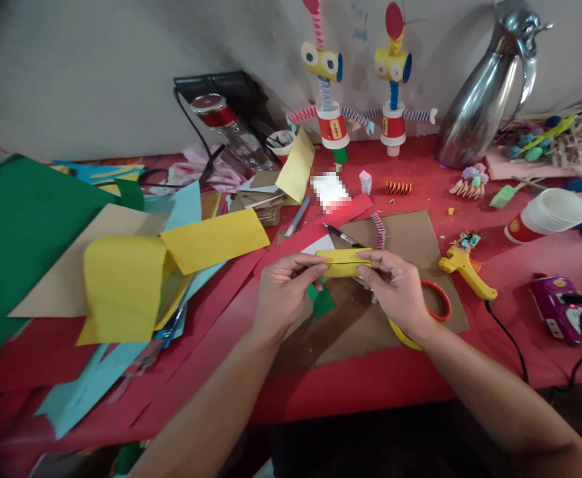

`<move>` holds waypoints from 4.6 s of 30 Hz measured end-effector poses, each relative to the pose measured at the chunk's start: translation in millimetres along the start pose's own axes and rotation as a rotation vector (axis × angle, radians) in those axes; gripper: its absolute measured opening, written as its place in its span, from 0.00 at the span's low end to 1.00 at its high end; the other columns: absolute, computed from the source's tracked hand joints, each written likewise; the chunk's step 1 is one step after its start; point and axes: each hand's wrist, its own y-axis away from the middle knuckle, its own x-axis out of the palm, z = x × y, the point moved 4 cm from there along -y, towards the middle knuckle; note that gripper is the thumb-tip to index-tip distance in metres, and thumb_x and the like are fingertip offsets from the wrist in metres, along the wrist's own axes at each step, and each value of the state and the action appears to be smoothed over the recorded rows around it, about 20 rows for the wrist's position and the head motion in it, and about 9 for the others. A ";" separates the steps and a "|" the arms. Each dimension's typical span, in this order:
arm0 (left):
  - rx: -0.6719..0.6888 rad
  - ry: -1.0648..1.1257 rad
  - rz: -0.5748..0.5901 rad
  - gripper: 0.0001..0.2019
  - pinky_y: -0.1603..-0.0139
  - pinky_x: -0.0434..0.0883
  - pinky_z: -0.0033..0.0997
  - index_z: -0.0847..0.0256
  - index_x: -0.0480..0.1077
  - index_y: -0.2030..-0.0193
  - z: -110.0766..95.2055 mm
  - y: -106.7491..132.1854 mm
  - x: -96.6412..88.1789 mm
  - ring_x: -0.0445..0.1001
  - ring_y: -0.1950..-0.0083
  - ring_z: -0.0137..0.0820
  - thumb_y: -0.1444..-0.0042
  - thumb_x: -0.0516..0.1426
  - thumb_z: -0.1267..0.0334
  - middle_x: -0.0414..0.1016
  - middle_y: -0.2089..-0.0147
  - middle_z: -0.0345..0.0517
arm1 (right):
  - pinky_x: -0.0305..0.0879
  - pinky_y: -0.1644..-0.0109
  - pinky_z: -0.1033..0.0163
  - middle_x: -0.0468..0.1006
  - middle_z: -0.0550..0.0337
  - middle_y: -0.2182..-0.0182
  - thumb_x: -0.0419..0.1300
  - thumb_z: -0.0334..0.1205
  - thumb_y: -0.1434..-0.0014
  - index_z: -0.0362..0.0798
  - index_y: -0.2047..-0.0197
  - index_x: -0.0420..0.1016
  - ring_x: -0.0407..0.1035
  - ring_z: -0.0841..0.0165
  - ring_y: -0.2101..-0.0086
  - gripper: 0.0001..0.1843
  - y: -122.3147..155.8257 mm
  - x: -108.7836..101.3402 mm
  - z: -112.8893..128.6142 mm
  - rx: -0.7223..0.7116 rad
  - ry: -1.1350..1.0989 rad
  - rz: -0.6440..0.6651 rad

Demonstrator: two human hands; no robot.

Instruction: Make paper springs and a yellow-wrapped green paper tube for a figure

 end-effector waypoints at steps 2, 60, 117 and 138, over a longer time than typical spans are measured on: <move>0.024 -0.021 0.014 0.06 0.78 0.67 0.26 0.57 0.80 0.70 0.4 0.5 -0.8 0.67 0.79 0.23 0.55 0.68 0.61 0.78 0.74 0.39 | 0.67 0.74 0.65 0.82 0.60 0.72 0.68 0.43 0.49 0.49 0.61 0.81 0.68 0.73 0.78 0.11 0.3 -0.4 0.8 0.034 -0.019 -0.016; 0.016 0.129 -0.019 0.07 0.66 0.74 0.27 0.57 0.79 0.74 2.1 1.7 2.1 0.76 0.70 0.28 0.61 0.71 0.62 0.80 0.73 0.41 | 0.71 0.63 0.62 0.81 0.59 0.68 0.66 0.45 0.43 0.51 0.62 0.79 0.74 0.68 0.67 0.09 3.6 1.7 5.8 -0.092 0.031 0.022; 0.034 0.031 0.098 0.07 0.62 0.73 0.29 0.58 0.77 0.64 -5.4 13.5 8.1 0.78 0.64 0.31 0.51 0.66 0.63 0.81 0.67 0.43 | 0.72 0.70 0.61 0.84 0.59 0.69 0.69 0.44 0.47 0.55 0.64 0.84 0.75 0.67 0.71 0.06 5.7 -2.0 -0.6 -0.044 0.124 -0.056; 0.047 0.205 -0.024 0.05 0.68 0.73 0.24 0.56 0.79 0.76 -0.3 8.5 3.1 0.77 0.71 0.26 0.60 0.70 0.68 0.80 0.74 0.39 | 0.73 0.64 0.62 0.82 0.60 0.70 0.63 0.50 0.40 0.53 0.62 0.82 0.75 0.66 0.68 0.11 6.8 -3.3 12.3 -0.129 0.056 -0.107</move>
